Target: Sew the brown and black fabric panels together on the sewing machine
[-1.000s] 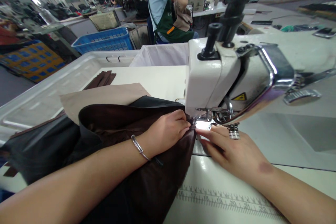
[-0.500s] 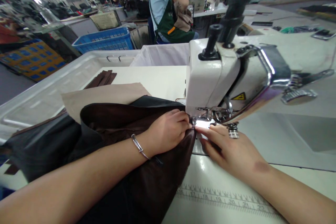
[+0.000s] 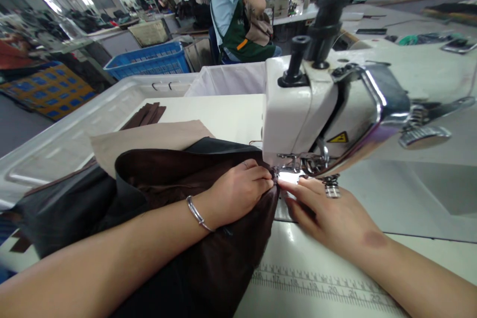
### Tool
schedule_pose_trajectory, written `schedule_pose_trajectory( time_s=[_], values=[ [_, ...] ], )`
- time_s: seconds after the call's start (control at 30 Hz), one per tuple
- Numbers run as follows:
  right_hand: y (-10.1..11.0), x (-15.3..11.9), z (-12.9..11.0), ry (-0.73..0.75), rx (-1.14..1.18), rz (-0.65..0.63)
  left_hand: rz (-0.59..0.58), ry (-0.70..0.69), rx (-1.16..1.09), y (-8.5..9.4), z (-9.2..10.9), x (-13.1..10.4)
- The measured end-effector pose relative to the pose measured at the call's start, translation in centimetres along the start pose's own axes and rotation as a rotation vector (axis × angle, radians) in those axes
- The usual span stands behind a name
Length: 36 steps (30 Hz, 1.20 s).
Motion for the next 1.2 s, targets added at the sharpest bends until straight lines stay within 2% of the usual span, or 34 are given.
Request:
schedule_pose_trajectory(
  time_s=[0.37,0.7,0.97,1.2],
  values=[
    [-0.3,-0.3,0.0,-0.014,-0.069,0.039,-0.045,-0.003,0.026,-0.4,0.0,0.1],
    [-0.3,-0.1,0.0,-0.013,-0.051,0.019,-0.017,-0.004,0.045,-0.4,-0.1,0.2],
    [-0.1,-0.1,-0.2,-0.001,-0.058,0.051,-0.019,-0.017,0.077,-0.6,-0.7,0.7],
    [-0.6,-0.3,0.4,-0.050,-0.030,-0.016,-0.010,-0.026,0.055,-0.7,-1.1,0.9]
  ],
)
Point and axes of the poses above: each hand's wrist, its own x-axis towards the middle knuckle, its own y-axis out of the back of the hand, z = x × y, the point moved 5 cm from there along x, towards the middle knuckle, and after that the axes turned 8 degrees about x, right-handed, at the moved point
